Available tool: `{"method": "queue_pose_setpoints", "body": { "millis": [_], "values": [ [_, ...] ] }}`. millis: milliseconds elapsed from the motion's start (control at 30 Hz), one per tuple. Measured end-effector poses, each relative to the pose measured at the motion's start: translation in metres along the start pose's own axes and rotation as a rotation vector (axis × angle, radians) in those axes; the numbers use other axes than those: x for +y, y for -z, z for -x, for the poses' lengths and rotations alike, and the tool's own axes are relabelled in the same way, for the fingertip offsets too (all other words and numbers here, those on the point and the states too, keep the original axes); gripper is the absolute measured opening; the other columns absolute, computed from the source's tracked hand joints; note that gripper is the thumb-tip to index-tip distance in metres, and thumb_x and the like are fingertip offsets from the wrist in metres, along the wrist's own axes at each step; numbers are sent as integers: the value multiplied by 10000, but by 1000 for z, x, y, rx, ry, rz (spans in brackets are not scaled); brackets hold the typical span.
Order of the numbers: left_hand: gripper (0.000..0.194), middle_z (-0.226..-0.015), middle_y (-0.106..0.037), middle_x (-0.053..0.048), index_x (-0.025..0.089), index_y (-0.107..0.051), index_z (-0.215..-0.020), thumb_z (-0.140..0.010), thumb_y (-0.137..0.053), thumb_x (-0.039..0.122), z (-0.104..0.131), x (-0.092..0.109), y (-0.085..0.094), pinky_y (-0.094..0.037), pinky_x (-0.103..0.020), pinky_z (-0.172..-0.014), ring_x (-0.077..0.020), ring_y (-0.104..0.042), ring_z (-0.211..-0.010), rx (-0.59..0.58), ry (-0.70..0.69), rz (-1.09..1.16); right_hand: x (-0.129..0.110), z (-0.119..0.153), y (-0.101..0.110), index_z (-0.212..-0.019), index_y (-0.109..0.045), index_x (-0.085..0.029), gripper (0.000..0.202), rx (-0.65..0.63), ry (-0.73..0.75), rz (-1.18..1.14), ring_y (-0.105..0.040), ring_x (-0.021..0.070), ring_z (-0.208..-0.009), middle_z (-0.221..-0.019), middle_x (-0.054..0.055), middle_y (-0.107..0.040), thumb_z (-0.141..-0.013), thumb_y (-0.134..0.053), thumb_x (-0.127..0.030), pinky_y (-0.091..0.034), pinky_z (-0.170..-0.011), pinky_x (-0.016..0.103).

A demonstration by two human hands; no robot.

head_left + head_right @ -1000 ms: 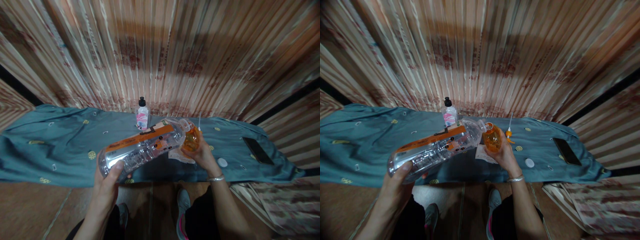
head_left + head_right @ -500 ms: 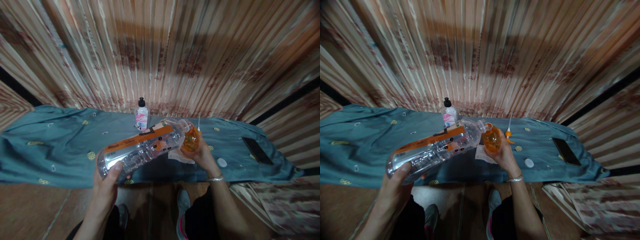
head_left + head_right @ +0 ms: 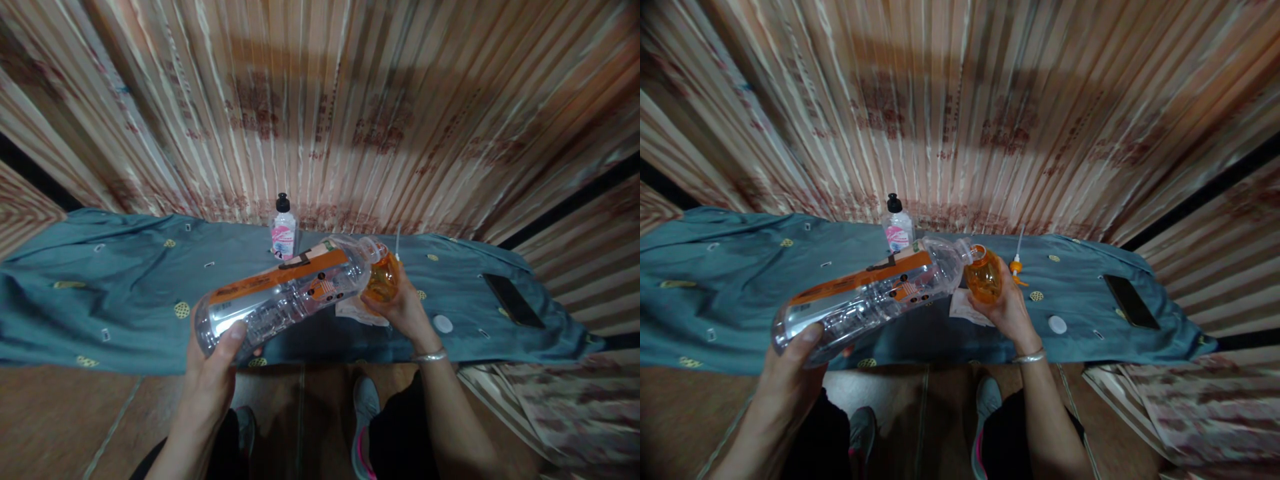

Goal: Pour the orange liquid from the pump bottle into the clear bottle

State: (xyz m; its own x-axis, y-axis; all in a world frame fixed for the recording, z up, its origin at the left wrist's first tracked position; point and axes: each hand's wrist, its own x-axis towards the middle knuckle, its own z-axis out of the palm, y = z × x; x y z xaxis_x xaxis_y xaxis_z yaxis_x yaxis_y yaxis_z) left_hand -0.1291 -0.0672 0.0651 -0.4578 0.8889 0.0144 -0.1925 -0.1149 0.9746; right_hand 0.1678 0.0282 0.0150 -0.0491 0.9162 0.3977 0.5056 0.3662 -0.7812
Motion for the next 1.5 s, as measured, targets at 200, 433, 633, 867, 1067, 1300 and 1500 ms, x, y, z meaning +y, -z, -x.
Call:
{"method": "queue_pose_setpoints", "body": {
  "millis": [200, 433, 633, 867, 1067, 1300, 1500],
  "values": [
    [587, -940, -685, -56, 185, -634, -1112, -683, -866, 513, -2, -4, 6, -524, -304, -509, -206, -634, -682, -53, 4, 27, 0, -1, 0, -1519, -450, -227, 874, 8, 21, -5, -648, 328, -1337, -1468, 135, -638, -751, -856, -320, -490, -1194, 536],
    [557, -908, -689, -47, 187, -638, -1098, -693, -872, 491, -3, -3, 6, -539, -317, -506, -199, -640, -629, -74, 3, 53, 7, -2, 0, -1538, -439, -244, 925, 20, 14, -11, -634, 337, -1354, -1473, 131, -635, -734, -888, -324, -475, -1203, 561],
    [534, -937, -700, -45, 190, -660, -1092, -693, -861, 482, 2, 2, 2, -566, -332, -558, -200, -643, -662, -16, 4, 44, 6, -3, -2, -1510, -468, -225, 891, 23, 14, 11, -668, 342, -1309, -1428, 132, -670, -725, -880, -310, -507, -1176, 559],
    [443, -944, -716, -40, 204, -692, -1049, -731, -847, 471, 4, 5, 1, -533, -297, -567, -194, -638, -706, -30, -4, 45, 7, 0, -4, -1537, -461, -253, 908, 26, 14, 27, -661, 350, -1322, -1459, 131, -657, -729, -873, -299, -503, -1167, 583],
    [529, -954, -722, -41, 206, -700, -1186, -753, -835, 477, 5, 5, 1, -518, -306, -575, -196, -630, -693, -37, -26, 53, 12, 1, -4, -1543, -467, -242, 924, 36, 4, 45, -648, 360, -1339, -1483, 151, -638, -722, -887, -293, -496, -1169, 584],
    [558, -987, -734, -36, 202, -697, -1246, -773, -836, 465, 6, 3, 1, -513, -284, -559, -164, -614, -657, -51, -39, 76, 12, -1, -6, -1550, -460, -246, 945, 38, 15, 25, -686, 360, -1283, -1471, 152, -651, -708, -887, -288, -525, -1138, 584],
    [547, -1013, -723, -43, 217, -703, -1233, -752, -863, 424, 8, 3, 2, -525, -284, -585, -204, -644, -774, -53, -25, 81, 9, 0, -5, -1558, -448, -252, 940, 33, 22, 43, -660, 355, -1322, -1471, 144, -648, -721, -875, -281, -517, -1153, 568]
  ]
}}
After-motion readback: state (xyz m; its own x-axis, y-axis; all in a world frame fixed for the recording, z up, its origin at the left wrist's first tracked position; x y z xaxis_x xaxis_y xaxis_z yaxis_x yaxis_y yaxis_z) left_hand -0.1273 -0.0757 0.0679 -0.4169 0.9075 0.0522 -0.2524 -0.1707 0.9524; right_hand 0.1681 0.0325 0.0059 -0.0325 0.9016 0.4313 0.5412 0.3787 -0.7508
